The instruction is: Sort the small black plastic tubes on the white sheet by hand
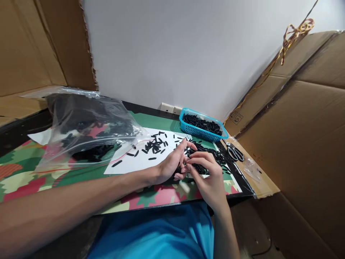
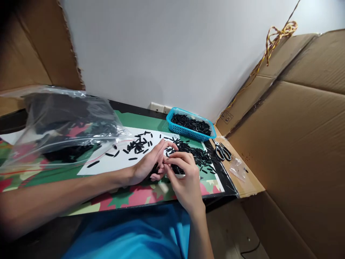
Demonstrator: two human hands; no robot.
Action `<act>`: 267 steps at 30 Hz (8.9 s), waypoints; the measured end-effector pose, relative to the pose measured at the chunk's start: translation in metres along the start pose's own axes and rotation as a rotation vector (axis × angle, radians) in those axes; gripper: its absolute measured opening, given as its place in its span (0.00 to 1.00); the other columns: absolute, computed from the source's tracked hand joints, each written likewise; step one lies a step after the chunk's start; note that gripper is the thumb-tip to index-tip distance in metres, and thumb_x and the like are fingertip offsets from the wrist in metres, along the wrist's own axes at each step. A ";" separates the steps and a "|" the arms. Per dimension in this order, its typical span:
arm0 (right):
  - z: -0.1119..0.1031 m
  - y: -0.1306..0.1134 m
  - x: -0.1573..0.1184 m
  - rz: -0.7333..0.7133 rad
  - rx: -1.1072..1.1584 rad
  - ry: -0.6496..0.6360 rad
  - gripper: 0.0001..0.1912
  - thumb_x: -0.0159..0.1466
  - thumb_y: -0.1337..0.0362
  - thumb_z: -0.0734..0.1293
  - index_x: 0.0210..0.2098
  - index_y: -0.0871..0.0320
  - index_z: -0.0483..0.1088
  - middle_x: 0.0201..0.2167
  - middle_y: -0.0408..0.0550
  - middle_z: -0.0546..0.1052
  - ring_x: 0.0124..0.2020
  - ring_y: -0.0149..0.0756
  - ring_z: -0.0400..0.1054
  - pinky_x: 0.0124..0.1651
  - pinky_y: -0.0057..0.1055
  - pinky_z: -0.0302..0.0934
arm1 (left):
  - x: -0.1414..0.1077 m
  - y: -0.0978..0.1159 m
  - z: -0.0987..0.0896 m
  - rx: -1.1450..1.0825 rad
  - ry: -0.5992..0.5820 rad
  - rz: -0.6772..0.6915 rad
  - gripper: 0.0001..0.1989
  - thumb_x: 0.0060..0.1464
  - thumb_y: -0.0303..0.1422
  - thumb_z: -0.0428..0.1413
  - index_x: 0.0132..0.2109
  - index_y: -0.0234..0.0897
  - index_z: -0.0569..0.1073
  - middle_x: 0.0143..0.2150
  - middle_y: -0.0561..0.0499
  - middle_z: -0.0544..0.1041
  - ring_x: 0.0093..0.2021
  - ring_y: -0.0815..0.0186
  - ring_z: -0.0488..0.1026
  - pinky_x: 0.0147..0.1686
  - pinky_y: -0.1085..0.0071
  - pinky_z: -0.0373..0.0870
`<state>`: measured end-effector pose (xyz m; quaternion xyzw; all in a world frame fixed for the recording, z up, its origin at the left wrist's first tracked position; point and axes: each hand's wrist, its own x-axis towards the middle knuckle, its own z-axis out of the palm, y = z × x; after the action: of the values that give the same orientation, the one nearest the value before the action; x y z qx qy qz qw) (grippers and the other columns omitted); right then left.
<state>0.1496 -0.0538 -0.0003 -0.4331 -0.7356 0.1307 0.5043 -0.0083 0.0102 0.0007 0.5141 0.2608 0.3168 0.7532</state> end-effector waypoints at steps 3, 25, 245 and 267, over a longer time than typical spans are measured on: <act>0.003 0.001 -0.001 0.037 0.059 -0.042 0.08 0.72 0.67 0.71 0.45 0.49 0.82 0.46 0.48 0.80 0.50 0.44 0.73 0.54 0.41 0.68 | 0.000 0.001 0.002 0.021 -0.041 -0.011 0.29 0.65 0.66 0.43 0.50 0.46 0.63 0.21 0.61 0.63 0.16 0.72 0.54 0.13 0.81 0.52; 0.000 0.017 0.002 0.280 0.361 0.262 0.05 0.71 0.60 0.72 0.40 0.55 0.77 0.37 0.45 0.82 0.40 0.38 0.76 0.44 0.32 0.69 | -0.007 -0.002 0.005 0.176 -0.041 0.080 0.20 0.70 0.48 0.54 0.35 0.40 0.63 0.19 0.63 0.59 0.17 0.77 0.49 0.15 0.83 0.50; 0.005 0.014 -0.003 0.451 0.712 0.182 0.13 0.66 0.57 0.75 0.29 0.58 0.79 0.22 0.43 0.81 0.19 0.33 0.73 0.23 0.29 0.73 | -0.008 0.000 0.010 0.291 -0.040 0.181 0.21 0.69 0.52 0.56 0.39 0.39 0.67 0.20 0.62 0.65 0.17 0.78 0.53 0.15 0.83 0.53; 0.004 0.014 -0.005 0.476 0.807 0.183 0.14 0.67 0.54 0.75 0.34 0.59 0.80 0.23 0.44 0.81 0.19 0.33 0.74 0.23 0.30 0.74 | -0.004 -0.001 0.010 0.160 0.003 0.165 0.21 0.68 0.50 0.59 0.36 0.39 0.64 0.18 0.64 0.60 0.16 0.79 0.49 0.15 0.84 0.54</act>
<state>0.1537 -0.0484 -0.0143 -0.3690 -0.4590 0.4791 0.6509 -0.0038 0.0010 0.0038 0.5920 0.2431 0.3566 0.6806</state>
